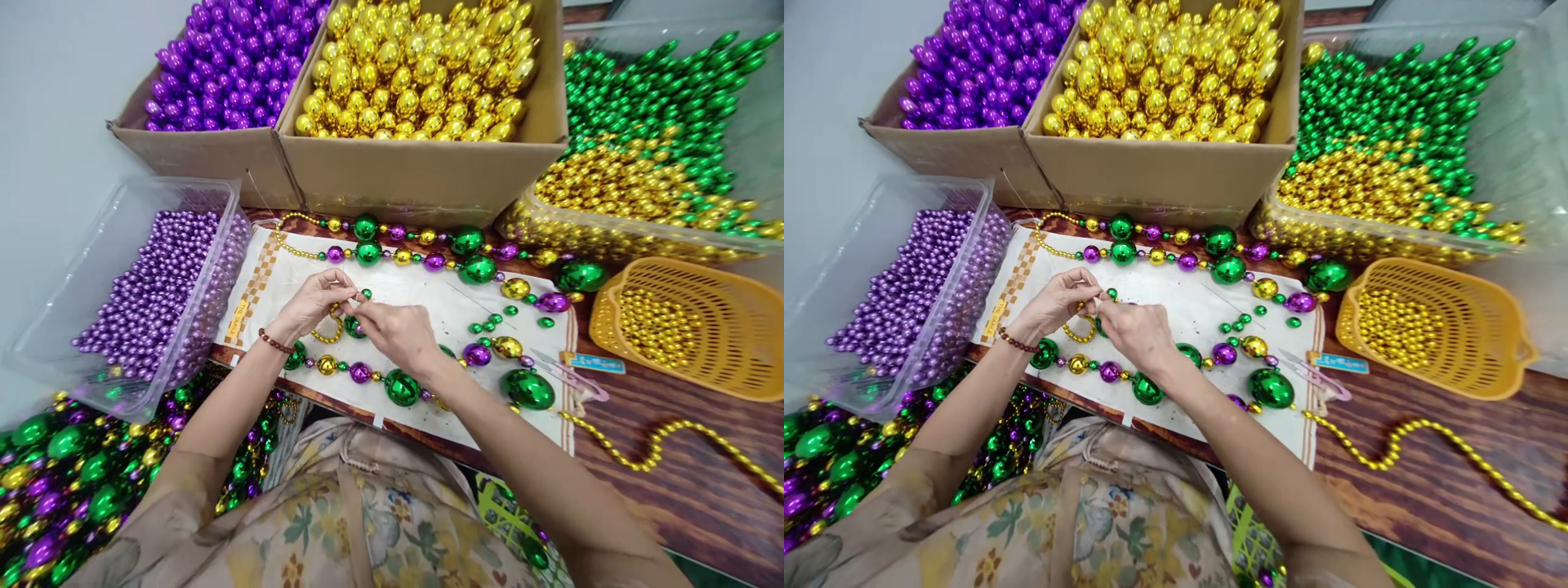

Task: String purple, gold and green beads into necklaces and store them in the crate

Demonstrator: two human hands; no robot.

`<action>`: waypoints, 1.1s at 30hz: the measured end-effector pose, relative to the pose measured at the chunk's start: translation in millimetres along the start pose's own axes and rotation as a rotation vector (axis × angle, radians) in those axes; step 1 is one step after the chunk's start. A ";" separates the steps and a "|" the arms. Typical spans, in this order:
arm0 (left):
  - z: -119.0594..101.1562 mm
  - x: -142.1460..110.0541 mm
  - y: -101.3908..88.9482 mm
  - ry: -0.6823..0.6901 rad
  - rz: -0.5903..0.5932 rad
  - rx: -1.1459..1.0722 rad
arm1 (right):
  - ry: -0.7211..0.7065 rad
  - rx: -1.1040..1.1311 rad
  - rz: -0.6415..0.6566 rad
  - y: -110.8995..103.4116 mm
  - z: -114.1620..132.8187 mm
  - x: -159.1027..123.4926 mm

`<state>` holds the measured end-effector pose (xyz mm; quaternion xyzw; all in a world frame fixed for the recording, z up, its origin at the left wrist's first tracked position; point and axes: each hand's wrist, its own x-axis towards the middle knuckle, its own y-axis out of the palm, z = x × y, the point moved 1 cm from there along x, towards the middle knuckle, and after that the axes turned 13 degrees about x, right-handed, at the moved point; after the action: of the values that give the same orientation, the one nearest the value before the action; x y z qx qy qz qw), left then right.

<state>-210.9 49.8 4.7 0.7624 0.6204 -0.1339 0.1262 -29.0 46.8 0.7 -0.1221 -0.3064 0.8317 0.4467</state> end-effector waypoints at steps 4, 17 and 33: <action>-4.1 -2.1 -0.5 -0.038 0.065 -0.041 | 0.000 0.005 0.104 5.5 1.5 -5.6; -21.7 -14.7 5.6 0.390 0.061 0.586 | 0.319 1.183 0.484 -12.1 -38.7 37.5; 4.2 -9.8 6.2 0.786 -0.166 0.887 | 0.464 1.261 0.423 -7.7 -44.5 39.5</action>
<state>-206.9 38.1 4.5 0.6838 0.5629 -0.0976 -0.4540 -25.2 100.2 -26.6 -0.0712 0.3677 0.8721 0.3149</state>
